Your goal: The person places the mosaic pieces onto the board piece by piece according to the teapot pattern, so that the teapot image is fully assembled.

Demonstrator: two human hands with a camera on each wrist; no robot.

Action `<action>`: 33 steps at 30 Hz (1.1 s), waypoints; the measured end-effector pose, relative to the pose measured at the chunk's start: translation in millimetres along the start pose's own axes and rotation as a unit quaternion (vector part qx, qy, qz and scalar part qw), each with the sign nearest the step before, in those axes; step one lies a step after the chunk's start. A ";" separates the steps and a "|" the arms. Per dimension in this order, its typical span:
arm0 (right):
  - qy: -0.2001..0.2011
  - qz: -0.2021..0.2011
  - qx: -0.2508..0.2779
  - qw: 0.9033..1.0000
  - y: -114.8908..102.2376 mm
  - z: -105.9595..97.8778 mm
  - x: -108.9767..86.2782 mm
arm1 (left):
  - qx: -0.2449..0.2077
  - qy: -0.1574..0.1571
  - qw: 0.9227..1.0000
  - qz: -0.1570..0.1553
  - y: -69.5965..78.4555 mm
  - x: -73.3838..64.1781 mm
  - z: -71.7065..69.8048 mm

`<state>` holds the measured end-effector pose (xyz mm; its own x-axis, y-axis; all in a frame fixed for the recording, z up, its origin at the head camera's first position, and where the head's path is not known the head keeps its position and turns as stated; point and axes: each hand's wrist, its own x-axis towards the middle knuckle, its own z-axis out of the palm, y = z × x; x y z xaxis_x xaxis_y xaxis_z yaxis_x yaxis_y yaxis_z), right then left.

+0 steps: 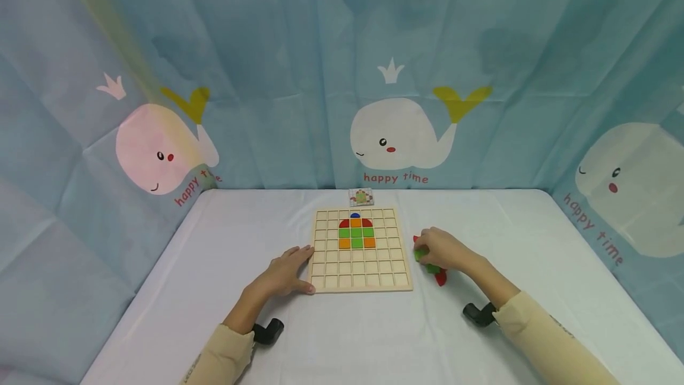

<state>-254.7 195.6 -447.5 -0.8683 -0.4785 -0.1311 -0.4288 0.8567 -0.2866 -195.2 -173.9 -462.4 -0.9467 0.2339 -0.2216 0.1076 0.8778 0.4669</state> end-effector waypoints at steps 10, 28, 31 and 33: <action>0.030 -0.048 0.036 0.998 -6.4 -3.8 4.9 | 0.003 -0.004 1.000 -0.004 1.5 0.8 -0.1; 0.030 -0.049 0.054 0.997 -44.8 -2.7 30.1 | 0.005 -0.007 1.000 0.000 2.5 -2.4 -0.5; 0.034 -0.062 0.050 0.996 -51.2 -1.4 34.1 | 0.003 -0.003 1.000 0.000 2.5 -2.0 0.6; 0.036 -0.075 0.045 0.995 -55.7 -0.7 37.4 | 0.000 0.000 1.000 -0.002 2.7 -2.0 0.7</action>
<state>-263.5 130.1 -435.8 -0.8126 -0.5827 -0.0128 -0.5344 0.7537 -0.3825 -192.9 -171.7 -461.3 -0.9469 0.2299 -0.2246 0.1028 0.8787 0.4662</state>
